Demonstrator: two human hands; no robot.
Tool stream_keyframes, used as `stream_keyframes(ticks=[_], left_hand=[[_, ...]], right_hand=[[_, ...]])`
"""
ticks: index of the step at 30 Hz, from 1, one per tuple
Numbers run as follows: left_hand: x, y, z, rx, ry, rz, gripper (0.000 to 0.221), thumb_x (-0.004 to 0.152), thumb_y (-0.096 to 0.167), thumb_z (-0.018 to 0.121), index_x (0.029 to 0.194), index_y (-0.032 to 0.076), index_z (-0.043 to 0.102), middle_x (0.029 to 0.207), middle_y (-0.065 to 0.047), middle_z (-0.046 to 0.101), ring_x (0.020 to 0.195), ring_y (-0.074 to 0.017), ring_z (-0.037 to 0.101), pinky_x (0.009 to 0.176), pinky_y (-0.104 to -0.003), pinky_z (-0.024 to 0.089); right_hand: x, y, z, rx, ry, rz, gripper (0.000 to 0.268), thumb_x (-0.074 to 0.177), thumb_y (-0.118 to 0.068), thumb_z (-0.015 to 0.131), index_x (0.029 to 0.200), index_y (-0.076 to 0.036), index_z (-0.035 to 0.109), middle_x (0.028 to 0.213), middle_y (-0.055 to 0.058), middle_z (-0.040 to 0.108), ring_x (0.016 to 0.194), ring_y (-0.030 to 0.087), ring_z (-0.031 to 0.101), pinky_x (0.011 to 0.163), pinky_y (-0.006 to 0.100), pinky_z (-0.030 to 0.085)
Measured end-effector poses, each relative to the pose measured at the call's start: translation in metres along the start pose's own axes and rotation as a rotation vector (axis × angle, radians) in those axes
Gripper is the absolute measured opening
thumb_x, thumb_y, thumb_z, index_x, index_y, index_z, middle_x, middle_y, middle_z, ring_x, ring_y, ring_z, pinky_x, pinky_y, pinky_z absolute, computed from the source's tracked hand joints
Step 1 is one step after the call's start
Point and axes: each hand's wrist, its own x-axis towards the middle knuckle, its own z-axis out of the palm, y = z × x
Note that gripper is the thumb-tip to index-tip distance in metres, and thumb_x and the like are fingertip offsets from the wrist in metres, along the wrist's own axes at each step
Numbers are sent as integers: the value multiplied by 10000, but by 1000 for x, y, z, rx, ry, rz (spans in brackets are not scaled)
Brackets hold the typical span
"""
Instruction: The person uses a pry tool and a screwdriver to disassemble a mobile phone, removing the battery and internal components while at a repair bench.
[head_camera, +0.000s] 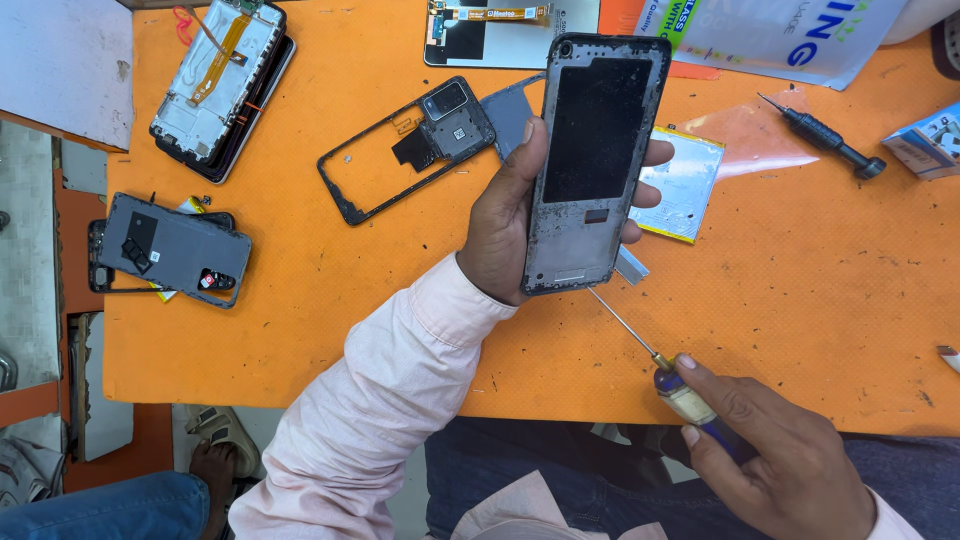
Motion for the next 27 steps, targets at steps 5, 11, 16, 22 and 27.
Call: stream_keyframes(ticks=[5, 11, 16, 22, 27], left_hand=[[0, -1, 1, 50, 38, -2, 672, 1165, 577, 349, 1585, 55, 403, 1450, -239, 571, 1190, -231, 673, 953, -363, 614], [0, -3, 1, -12, 69, 9, 681, 1156, 584, 344, 1572, 49, 412, 1444, -226, 574, 1201, -239, 666, 967, -373, 607], [0, -4, 0, -5, 62, 58, 674, 1171, 585, 346, 1570, 47, 413, 1429, -231, 583, 1199, -244, 664, 964, -370, 606], [-1, -7, 1, -21, 70, 72, 675, 1170, 581, 349, 1573, 42, 409, 1423, -224, 580, 1199, -241, 657, 968, -367, 604], [0, -7, 0, -53, 74, 69, 707, 1160, 595, 355, 1566, 20, 410, 1436, -217, 572, 1203, -240, 651, 974, -370, 601]], right_hand=[[-2, 3, 4, -13, -36, 57, 697, 777, -184, 764, 1446, -137, 574, 1067, 125, 780, 575, 112, 706, 465, 266, 546], [-2, 3, 4, -9, -35, 85, 704, 778, -183, 767, 1453, -140, 571, 1053, 118, 783, 584, 114, 712, 471, 268, 548], [-2, 1, 4, 21, -29, 97, 711, 776, -171, 762, 1458, -130, 567, 1059, 120, 779, 598, 114, 716, 453, 257, 542], [-2, 1, 4, 6, -39, 131, 716, 775, -174, 773, 1462, -141, 575, 1051, 105, 792, 611, 121, 720, 490, 270, 554], [1, -6, 3, 44, -7, 62, 711, 784, -164, 766, 1466, -120, 570, 1062, 113, 786, 653, 122, 729, 512, 266, 554]])
